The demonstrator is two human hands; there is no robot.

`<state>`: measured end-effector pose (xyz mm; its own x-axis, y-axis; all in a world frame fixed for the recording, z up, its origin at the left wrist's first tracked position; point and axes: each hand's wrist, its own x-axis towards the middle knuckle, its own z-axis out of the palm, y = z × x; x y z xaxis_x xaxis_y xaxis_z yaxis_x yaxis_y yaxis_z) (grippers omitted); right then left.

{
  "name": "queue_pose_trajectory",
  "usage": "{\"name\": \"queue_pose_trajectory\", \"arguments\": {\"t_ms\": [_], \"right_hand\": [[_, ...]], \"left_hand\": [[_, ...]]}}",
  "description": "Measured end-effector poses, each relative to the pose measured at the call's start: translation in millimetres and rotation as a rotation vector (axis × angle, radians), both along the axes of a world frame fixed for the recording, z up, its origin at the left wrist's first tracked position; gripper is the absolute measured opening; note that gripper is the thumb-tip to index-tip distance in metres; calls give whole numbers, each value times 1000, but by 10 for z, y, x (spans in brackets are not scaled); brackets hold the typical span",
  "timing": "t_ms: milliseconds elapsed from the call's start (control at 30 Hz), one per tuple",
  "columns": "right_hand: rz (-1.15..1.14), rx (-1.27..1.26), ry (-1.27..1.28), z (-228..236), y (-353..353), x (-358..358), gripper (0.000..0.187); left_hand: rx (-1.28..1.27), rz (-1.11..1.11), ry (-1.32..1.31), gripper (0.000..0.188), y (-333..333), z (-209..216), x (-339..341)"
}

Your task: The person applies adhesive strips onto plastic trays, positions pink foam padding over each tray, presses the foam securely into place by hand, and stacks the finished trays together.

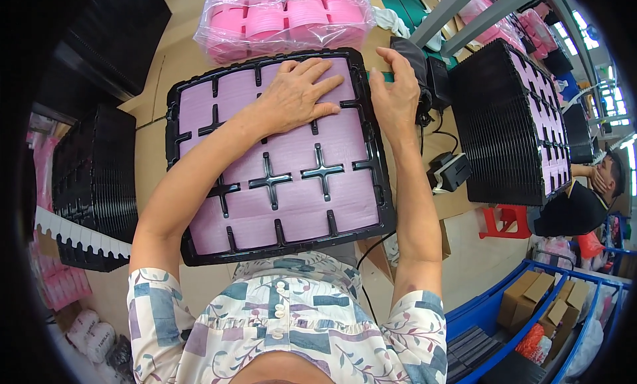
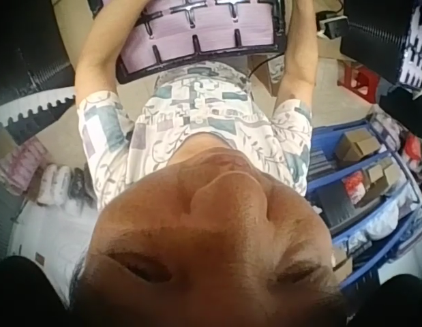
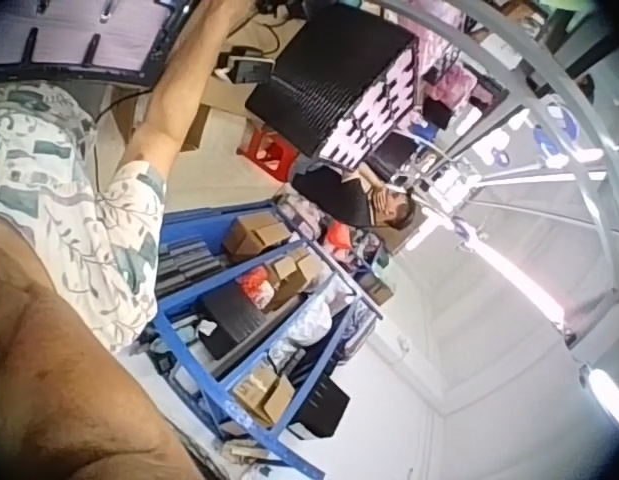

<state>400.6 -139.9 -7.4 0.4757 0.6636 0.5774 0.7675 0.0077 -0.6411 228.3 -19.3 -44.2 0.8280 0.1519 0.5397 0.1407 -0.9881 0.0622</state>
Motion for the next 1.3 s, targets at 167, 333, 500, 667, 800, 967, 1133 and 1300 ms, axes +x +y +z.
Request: {"name": "queue_pose_trajectory", "arguments": {"t_ms": [167, 333, 500, 667, 800, 967, 1133, 1300], "right_hand": [[20, -7, -154, -14, -81, 41, 27], [21, -133, -439, -10, -177, 1, 22], [219, -298, -762, -6, -211, -246, 26], [222, -447, -751, 60, -230, -190, 41], [212, -378, -775, -111, -135, -157, 54], [234, -516, -806, -16, -96, -290, 58], [298, -493, -778, -107, -60, -401, 58], [210, -341, -663, 141, -464, -371, 50]], "left_hand": [[-9, 6, 61, 54, -2, 65, 48], [-60, 109, 168, 52, -55, 143, 193], [-238, 90, 3, 46, 282, 168, 88], [-453, 241, -175, 31, 229, 689, -679], [-431, 396, -225, 29, -229, 1053, -1563], [-555, 734, -244, 33, -610, 654, -2626], [-718, 868, -193, 54, -866, 111, -2937], [-1146, 707, -314, 63, -787, -60, -2820]]}}
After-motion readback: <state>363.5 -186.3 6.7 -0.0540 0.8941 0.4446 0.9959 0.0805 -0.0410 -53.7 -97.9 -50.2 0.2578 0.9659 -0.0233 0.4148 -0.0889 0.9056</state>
